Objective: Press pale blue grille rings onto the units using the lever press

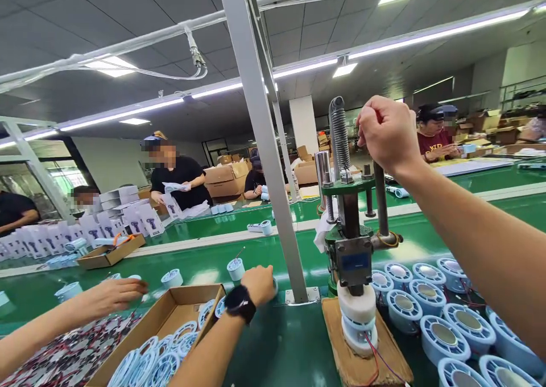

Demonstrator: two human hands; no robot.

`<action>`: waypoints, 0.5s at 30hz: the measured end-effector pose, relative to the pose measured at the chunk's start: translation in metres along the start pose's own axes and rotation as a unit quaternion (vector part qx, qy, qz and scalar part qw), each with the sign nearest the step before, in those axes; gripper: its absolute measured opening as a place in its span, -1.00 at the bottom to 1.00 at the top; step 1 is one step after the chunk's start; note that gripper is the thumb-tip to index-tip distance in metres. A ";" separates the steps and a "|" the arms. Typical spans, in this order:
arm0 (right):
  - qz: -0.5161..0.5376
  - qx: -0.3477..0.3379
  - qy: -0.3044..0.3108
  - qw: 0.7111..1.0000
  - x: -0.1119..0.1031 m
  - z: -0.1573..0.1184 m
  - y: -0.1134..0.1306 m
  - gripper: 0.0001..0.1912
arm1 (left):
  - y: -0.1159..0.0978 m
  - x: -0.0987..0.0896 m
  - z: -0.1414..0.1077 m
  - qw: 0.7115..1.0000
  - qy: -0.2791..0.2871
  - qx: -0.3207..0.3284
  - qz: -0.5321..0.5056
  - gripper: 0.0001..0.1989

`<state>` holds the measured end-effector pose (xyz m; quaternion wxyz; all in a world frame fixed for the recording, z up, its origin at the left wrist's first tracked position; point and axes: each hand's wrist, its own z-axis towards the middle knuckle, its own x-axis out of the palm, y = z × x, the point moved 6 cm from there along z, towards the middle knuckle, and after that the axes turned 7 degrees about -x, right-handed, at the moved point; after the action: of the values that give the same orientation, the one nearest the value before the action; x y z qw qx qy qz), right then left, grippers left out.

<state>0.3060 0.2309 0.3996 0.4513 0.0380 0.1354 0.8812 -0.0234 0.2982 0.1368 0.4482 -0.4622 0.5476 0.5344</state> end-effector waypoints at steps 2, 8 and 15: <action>-0.005 0.000 -0.012 1.000 0.006 -0.001 -0.004 -0.72 | -0.004 0.004 -0.027 1.000 -0.012 0.006 0.005 -0.75; -0.036 0.018 0.028 0.999 0.000 0.006 -0.003 -0.70 | -0.020 0.032 -0.066 0.997 -0.035 0.036 -0.057 -0.68; 0.000 0.132 0.061 0.989 -0.045 -0.204 0.039 -0.42 | 0.003 0.042 -0.083 0.984 -0.066 0.012 -0.165 -0.57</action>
<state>0.2631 0.1308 0.2168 0.4333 0.0433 0.2774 0.8564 -0.0334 0.2144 0.0978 0.5716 -0.5043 0.4392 0.4755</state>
